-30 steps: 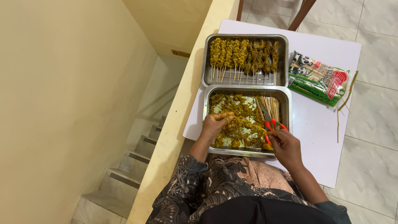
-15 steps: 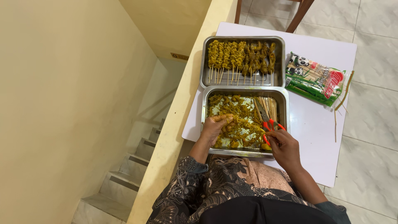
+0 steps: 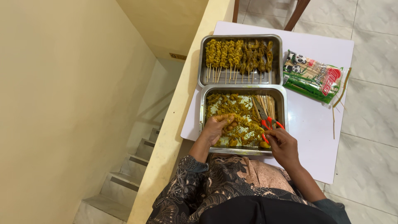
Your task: The person repeatedly scoops seasoned ground meat from a metal tray and presses it onto wooden skewers using their hands. Completed skewers are placed into a second metal tray. The person uses red-handled scissors to trim or adjust skewers as needed.
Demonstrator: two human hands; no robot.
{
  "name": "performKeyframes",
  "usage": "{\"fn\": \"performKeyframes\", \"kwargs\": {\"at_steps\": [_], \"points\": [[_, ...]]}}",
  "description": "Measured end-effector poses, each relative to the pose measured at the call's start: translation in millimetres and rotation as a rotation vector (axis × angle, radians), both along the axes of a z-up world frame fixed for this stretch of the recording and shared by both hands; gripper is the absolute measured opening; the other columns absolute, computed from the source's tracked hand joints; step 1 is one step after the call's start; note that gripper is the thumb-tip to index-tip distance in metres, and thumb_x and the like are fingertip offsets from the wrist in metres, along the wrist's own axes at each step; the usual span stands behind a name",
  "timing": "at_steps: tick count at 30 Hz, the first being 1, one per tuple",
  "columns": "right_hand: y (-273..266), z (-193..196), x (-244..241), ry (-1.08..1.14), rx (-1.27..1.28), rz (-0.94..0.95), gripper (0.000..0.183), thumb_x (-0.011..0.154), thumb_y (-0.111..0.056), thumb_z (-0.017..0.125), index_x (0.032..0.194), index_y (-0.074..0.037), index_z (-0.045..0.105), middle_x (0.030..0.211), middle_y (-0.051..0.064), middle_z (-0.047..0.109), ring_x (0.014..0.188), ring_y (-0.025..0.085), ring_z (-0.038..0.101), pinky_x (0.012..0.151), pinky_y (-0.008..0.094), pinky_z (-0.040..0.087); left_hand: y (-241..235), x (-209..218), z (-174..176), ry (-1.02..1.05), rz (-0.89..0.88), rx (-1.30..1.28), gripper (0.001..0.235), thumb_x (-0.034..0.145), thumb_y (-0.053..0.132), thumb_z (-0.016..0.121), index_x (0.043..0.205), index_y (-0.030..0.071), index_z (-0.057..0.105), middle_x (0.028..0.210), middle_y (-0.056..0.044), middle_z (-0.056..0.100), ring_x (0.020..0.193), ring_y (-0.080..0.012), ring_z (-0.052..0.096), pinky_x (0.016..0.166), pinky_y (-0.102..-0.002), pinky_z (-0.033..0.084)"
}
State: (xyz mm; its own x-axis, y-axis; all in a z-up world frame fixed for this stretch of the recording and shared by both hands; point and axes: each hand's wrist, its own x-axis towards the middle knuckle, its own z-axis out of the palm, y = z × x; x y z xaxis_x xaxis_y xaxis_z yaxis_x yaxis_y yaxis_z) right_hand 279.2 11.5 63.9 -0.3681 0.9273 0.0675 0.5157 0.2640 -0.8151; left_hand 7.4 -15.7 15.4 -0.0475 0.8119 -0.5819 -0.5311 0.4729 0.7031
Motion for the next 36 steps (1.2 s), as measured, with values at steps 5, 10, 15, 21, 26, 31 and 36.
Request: {"fn": "performKeyframes", "kwargs": {"at_steps": [5,10,15,21,26,31,36], "points": [[3.1,-6.5,-4.2,-0.001,0.008,-0.009,0.014,0.094,-0.007,0.071,0.106,-0.004,0.077,0.093,0.007,0.075,0.068,0.012,0.064,0.061,0.027,0.053,12.3,0.3,-1.5,0.112,-0.027,0.007,0.032,0.09,0.019,0.079,0.115,0.001,0.069,0.099,-0.013,0.077,0.082,-0.0137,0.075,0.064,-0.025,0.058],[10.8,-18.2,-8.5,0.059,-0.252,-0.075,0.012,0.095,-0.01,0.07,0.105,-0.008,0.078,0.092,0.004,0.076,0.069,0.01,0.063,0.063,0.025,0.055,24.0,-4.5,2.5,0.332,-0.131,0.024,0.031,0.09,0.021,0.076,0.118,0.009,0.073,0.105,-0.005,0.075,0.081,-0.008,0.072,0.068,-0.023,0.06],[18.6,-28.2,-0.9,0.141,-0.533,-0.18,0.014,0.097,-0.012,0.07,0.107,-0.007,0.078,0.089,0.01,0.075,0.068,0.014,0.06,0.061,0.029,0.054,27.7,-19.8,19.1,0.493,-0.256,0.032,0.034,0.09,0.022,0.069,0.125,0.024,0.073,0.096,-0.007,0.079,0.06,-0.0082,0.056,0.057,-0.027,0.051],[28.9,-31.9,25.8,0.177,-0.469,-0.228,0.021,0.095,-0.008,0.071,0.116,-0.003,0.075,0.096,0.007,0.075,0.083,0.013,0.068,0.076,0.026,0.058,21.8,-21.2,26.4,1.097,-0.576,-0.073,0.027,0.092,0.035,0.072,0.116,0.026,0.077,0.092,-0.006,0.075,0.063,-0.0142,0.058,0.063,-0.031,0.053],[27.9,-35.4,41.5,0.187,-0.479,-0.275,0.022,0.096,-0.007,0.07,0.117,0.0,0.074,0.095,0.006,0.075,0.084,0.011,0.068,0.078,0.025,0.056,9.9,6.2,-14.8,1.504,-0.602,0.254,0.021,0.09,0.029,0.076,0.105,0.015,0.079,0.101,-0.006,0.074,0.078,-0.0168,0.067,0.065,-0.031,0.057],[26.0,-35.4,43.3,0.164,-0.502,-0.306,0.022,0.096,-0.008,0.071,0.116,0.0,0.075,0.093,0.007,0.074,0.08,0.011,0.065,0.071,0.025,0.053,11.7,16.7,-40.1,1.646,-0.779,0.222,0.024,0.092,0.03,0.078,0.104,0.009,0.076,0.096,-0.01,0.073,0.076,-0.0197,0.066,0.065,-0.035,0.056],[26.3,-33.5,42.9,0.153,-0.479,-0.296,0.021,0.097,-0.009,0.071,0.116,0.001,0.076,0.091,0.007,0.073,0.078,0.01,0.063,0.068,0.025,0.051,21.7,3.7,-29.4,1.19,-0.59,0.045,0.023,0.093,0.028,0.074,0.114,0.019,0.076,0.098,-0.006,0.079,0.079,-0.0172,0.072,0.073,-0.033,0.059]]}}
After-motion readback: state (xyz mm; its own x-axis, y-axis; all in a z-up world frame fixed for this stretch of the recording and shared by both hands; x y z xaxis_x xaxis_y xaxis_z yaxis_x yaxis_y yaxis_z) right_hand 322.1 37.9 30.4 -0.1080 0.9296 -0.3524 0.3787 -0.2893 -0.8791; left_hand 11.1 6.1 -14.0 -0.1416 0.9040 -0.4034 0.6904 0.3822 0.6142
